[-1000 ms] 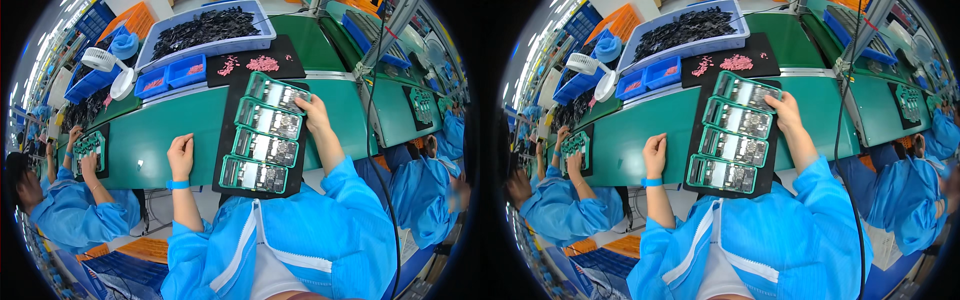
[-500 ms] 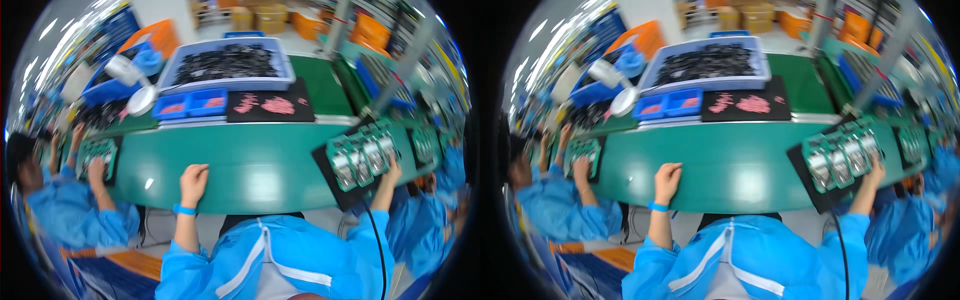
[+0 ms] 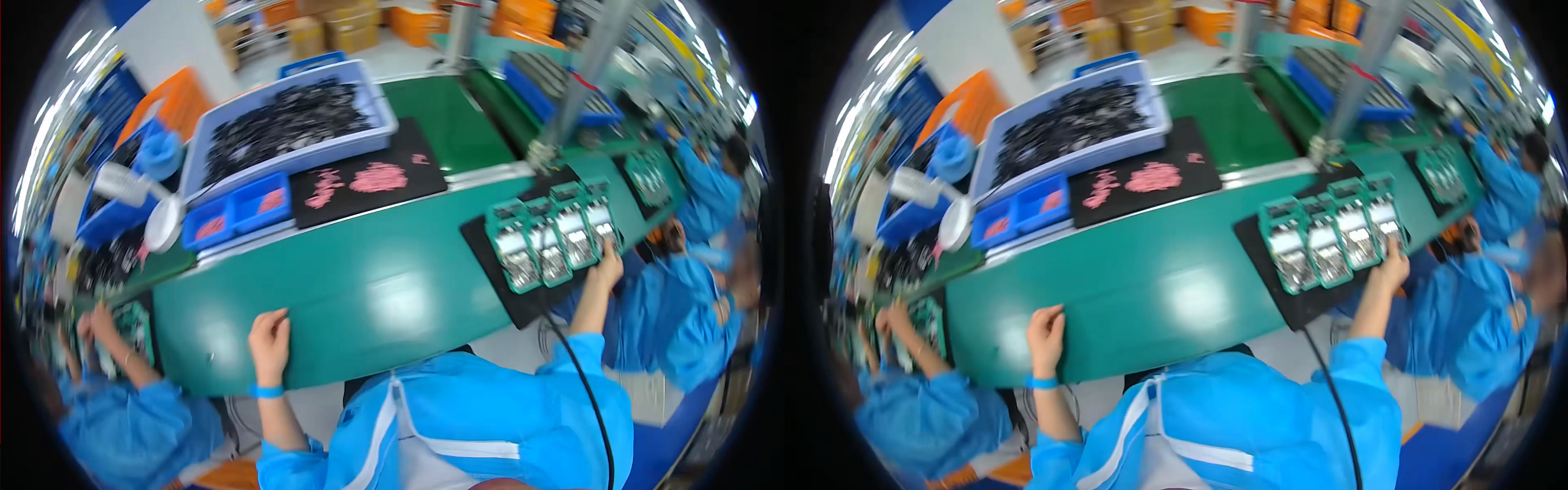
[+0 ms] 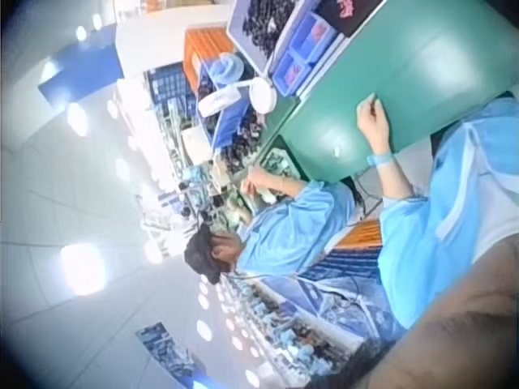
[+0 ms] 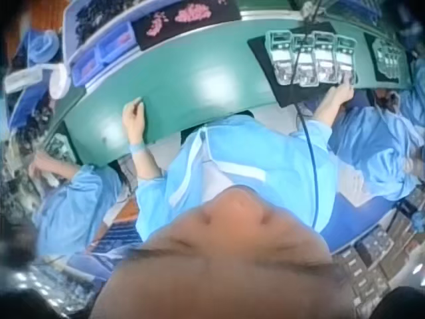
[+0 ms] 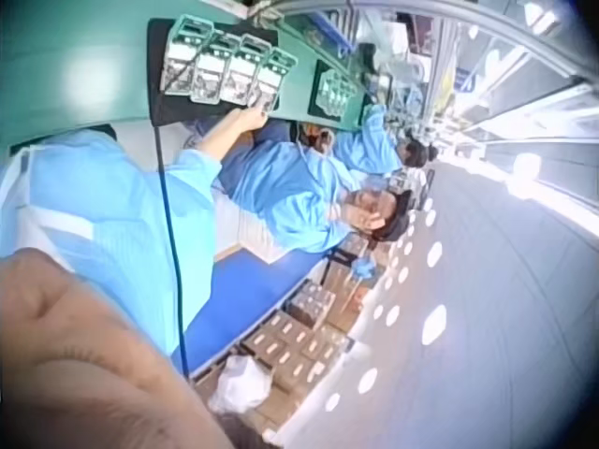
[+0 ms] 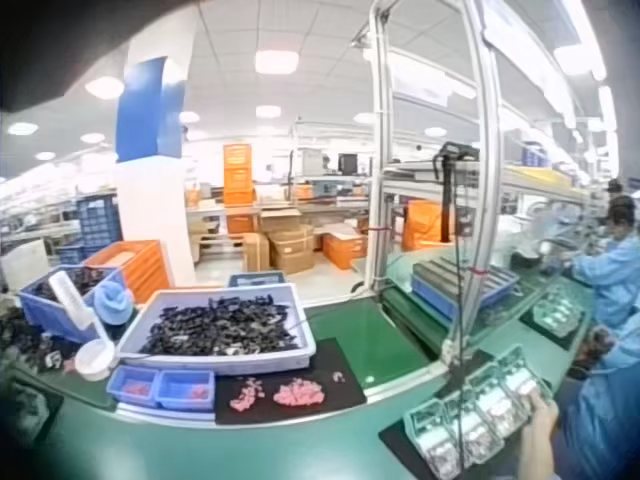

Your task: Assembling electronic components onto printed circuit boards at a factory workstation.

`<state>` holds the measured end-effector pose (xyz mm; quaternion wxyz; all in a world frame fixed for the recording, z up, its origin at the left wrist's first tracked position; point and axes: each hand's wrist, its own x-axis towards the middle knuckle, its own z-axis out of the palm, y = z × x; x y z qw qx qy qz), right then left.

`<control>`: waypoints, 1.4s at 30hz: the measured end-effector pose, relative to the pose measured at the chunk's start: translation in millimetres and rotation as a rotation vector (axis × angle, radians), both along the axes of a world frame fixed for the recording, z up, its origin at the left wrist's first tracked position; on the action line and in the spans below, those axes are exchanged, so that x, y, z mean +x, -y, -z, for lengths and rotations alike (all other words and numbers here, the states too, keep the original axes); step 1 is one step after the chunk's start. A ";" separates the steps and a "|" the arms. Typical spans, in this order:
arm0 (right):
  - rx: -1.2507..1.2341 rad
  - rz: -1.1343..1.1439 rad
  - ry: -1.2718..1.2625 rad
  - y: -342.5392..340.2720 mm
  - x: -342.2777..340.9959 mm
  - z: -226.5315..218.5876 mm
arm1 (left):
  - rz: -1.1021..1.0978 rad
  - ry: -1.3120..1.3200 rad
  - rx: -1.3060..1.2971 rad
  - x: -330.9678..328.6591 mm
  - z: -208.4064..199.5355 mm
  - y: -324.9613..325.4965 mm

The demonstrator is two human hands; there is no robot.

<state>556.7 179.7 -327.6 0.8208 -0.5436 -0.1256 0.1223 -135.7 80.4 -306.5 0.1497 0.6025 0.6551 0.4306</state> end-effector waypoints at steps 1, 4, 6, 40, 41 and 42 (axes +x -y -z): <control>0.026 0.033 0.041 -1.4 5.9 0.2 | 0.017 0.037 -0.019 1.5 -2.5 0.2; 0.088 0.065 -0.012 -7.2 25.6 -16.1 | 0.009 0.106 -0.089 10.4 -10.2 3.5; 0.066 0.138 -0.035 -6.1 62.9 -26.7 | 0.057 0.127 -0.118 22.3 -10.6 -2.7; -0.447 -0.720 1.477 31.7 -257.6 -95.2 | -0.392 -0.689 -0.366 -113.2 -44.7 -212.0; -0.407 -0.593 1.537 27.9 -268.3 -88.3 | -0.316 -0.687 -0.336 -116.4 -45.0 -215.6; -0.340 -0.671 1.378 19.2 -263.2 -64.9 | -0.237 -0.683 -0.304 -117.4 -43.6 -217.7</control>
